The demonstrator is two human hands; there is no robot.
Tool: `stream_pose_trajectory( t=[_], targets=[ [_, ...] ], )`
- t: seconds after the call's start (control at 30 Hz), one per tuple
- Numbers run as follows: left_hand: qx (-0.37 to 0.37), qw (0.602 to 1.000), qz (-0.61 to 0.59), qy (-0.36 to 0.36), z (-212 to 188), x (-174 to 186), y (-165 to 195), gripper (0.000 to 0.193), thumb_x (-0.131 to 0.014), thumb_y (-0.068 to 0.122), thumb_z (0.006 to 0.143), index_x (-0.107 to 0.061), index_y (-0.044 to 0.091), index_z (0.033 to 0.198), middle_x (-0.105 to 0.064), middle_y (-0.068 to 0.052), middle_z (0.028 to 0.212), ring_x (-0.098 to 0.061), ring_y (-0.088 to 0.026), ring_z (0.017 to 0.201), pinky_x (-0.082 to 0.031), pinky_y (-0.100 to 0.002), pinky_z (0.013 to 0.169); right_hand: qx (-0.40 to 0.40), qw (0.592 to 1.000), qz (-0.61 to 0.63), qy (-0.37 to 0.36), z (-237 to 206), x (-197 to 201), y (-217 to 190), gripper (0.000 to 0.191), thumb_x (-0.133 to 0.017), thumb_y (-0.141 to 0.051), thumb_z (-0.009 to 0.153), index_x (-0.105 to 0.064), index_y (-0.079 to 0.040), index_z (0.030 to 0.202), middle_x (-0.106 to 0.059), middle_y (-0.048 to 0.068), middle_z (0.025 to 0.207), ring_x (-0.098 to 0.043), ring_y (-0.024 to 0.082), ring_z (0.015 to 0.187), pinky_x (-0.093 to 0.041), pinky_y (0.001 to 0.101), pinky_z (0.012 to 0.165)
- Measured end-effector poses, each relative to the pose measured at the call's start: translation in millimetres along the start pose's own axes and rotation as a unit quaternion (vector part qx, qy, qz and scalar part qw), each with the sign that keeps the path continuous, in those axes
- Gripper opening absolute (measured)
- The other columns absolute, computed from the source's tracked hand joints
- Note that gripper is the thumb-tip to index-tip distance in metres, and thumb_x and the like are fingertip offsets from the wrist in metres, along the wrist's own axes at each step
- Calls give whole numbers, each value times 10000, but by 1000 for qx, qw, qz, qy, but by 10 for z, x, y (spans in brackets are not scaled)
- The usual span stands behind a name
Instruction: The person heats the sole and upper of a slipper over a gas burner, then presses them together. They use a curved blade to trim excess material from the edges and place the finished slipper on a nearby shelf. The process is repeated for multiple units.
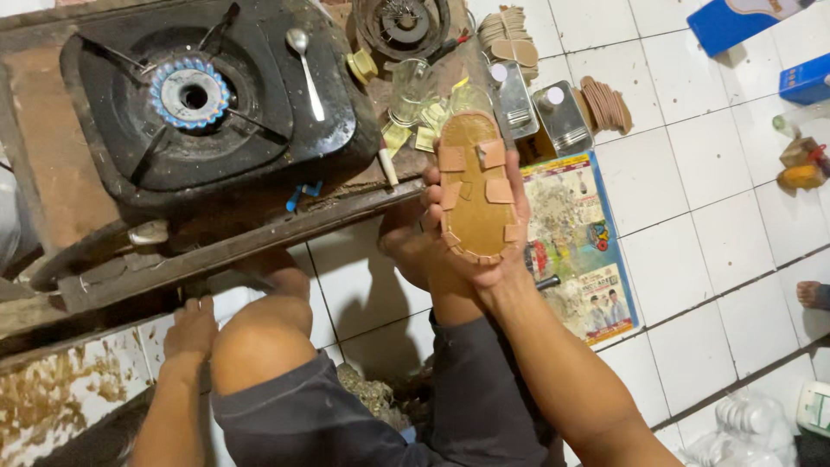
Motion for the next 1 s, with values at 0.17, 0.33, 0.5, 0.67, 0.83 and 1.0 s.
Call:
stream_pose_trajectory(
  t=[0.17,0.33,0.5,0.67,0.83,1.0],
  targets=[
    [-29,990,135,31,74,68,-44,536,-690,335,839,-550,184,1334,-599,-92,1322,-536,-301,1307,-497,-454,1055,25,998,-32,43,121,-5,-41,711,-514,-557,1073,-499,41,1458,-630,280,1275,-674,396,1128,-581,486,1006],
    [-49,952,144,266,-178,-177,-54,264,-629,195,959,-594,126,1211,-652,-109,1323,-629,-299,1226,-551,-413,948,48,989,-90,105,134,92,-31,688,-528,-537,1073,-533,73,1390,-646,264,1245,-686,377,1099,-595,469,975],
    [-14,960,37,276,-636,-660,-84,273,-615,182,981,-582,97,1238,-655,-115,1291,-642,-300,1174,-553,-421,908,80,975,-139,157,129,180,-82,673,-535,-514,1080,-554,84,1388,-649,258,1238,-695,351,1065,-610,444,952],
    [16,963,-41,266,-764,-722,-141,284,-600,169,1002,-569,68,1266,-658,-120,1259,-656,-301,1122,-554,-428,867,81,958,-215,171,115,144,27,679,-552,-523,1066,-514,57,1417,-653,222,1208,-704,322,1063,-604,430,941],
    [56,936,-178,299,-1065,-759,-68,295,-585,156,1024,-556,39,1293,-661,-126,1227,-669,-301,1071,-556,-436,826,-39,941,-309,136,88,86,426,619,-598,-465,1025,-506,7,1414,-673,178,1121,-701,257,937,-603,400,823],
    [78,804,-459,371,-1358,-702,26,307,-571,142,1045,-544,10,1321,-664,-132,1195,-682,-302,1019,-558,-444,786,-78,907,-384,157,92,140,604,492,-643,-304,1007,-517,-38,1403,-676,126,1096,-702,227,920,-595,348,804]
  ],
)
Point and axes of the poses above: each hand's wrist, its own z-axis towards the middle knuckle, its own x-axis out of the back of the hand, y = z × x, the point moved 5 cm from there along z, towards the middle knuckle
